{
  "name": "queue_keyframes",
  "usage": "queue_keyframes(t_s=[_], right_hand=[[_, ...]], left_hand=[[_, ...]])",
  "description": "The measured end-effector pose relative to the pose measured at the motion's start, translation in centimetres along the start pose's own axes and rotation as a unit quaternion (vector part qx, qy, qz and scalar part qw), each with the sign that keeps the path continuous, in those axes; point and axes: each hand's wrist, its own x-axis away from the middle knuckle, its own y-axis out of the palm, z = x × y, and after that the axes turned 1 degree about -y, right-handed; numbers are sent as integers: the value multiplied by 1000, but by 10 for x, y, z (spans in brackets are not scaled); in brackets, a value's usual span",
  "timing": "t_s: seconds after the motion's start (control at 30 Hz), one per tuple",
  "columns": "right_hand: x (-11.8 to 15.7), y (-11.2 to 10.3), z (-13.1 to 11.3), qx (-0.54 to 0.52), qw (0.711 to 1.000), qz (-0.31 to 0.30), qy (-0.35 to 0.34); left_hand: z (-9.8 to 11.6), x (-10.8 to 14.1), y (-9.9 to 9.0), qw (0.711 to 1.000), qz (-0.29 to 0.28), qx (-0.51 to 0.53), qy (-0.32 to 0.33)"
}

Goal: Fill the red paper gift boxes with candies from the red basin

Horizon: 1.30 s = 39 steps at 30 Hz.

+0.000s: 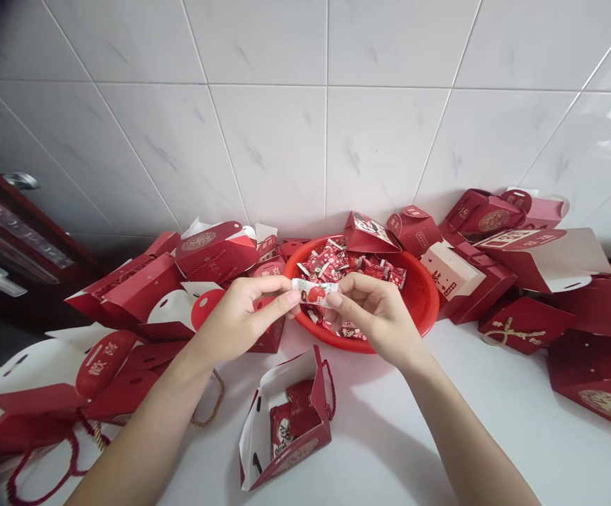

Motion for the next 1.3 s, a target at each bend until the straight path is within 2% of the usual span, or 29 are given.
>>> queue_keyframes(t_s=[0.13,0.23,0.3,0.4,0.5,0.6,0.7,0.83,0.97,1.07,1.13,1.2,1.3], right_hand=[[1,-1,-4,17,1000,-18,7],[3,-2,-8,109,993,-48,5],[5,-3,-10,183,979,-84,6],[10,2,-12,234,959,-156,16],[17,13,-11,267,939,-218,6],[25,21,-10,328,908,-259,-40],[32,23,-12,367,888,-269,-67],[36,24,-17,399,864,-301,-62],[36,39,-9,453,835,-304,-76],[33,56,7,527,796,-283,-95],[30,63,15,567,772,-276,-78],[27,66,19,585,762,-268,-62],[25,64,17,583,763,-271,-66]], left_hand=[[2,1,-4,1000,-14,-10,11],[5,6,-15,995,-71,-74,0],[8,12,-23,976,-153,-152,-40],[11,20,-28,920,-264,-267,-110],[14,21,-25,887,-320,-307,-126],[17,17,-20,880,-358,-295,-102],[19,15,-19,887,-353,-287,-83],[15,16,-18,907,-327,-262,-33],[9,15,-12,922,-310,-230,22],[5,12,-10,923,-311,-225,19],[2,11,-10,923,-308,-229,8],[1,10,-12,923,-305,-234,-2],[-1,8,-12,924,-309,-226,-8]])
